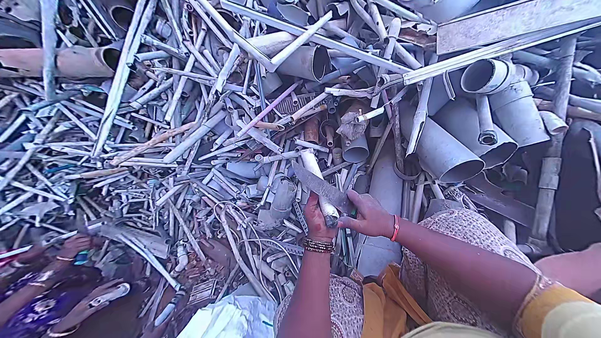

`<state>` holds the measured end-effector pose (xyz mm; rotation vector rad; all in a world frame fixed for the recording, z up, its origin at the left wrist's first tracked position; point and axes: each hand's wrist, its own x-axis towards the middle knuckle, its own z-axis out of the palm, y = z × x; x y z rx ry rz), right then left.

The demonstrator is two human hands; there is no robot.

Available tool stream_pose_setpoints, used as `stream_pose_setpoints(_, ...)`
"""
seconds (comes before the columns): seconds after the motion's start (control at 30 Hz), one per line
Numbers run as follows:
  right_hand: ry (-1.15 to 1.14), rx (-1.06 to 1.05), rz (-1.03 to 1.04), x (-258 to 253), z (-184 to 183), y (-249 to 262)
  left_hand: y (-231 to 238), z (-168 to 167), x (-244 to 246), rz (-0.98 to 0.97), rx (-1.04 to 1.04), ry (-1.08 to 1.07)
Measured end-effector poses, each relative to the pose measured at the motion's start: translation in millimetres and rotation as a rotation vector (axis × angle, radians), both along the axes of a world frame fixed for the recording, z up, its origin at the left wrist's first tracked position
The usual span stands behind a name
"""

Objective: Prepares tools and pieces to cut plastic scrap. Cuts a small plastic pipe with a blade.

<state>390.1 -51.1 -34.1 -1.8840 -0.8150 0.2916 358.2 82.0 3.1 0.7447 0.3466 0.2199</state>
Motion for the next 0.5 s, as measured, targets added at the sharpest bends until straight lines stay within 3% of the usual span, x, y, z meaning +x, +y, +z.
stream_pose_setpoints(0.3, 0.010, -0.333, -0.052, -28, 26, 5, 0, -6, -4, 0.002, 0.080, 0.077)
stream_pose_setpoints(0.5, 0.076, -0.277, 0.005, -23, 21, 5, -1, -6, -3, 0.075, 0.105, 0.142)
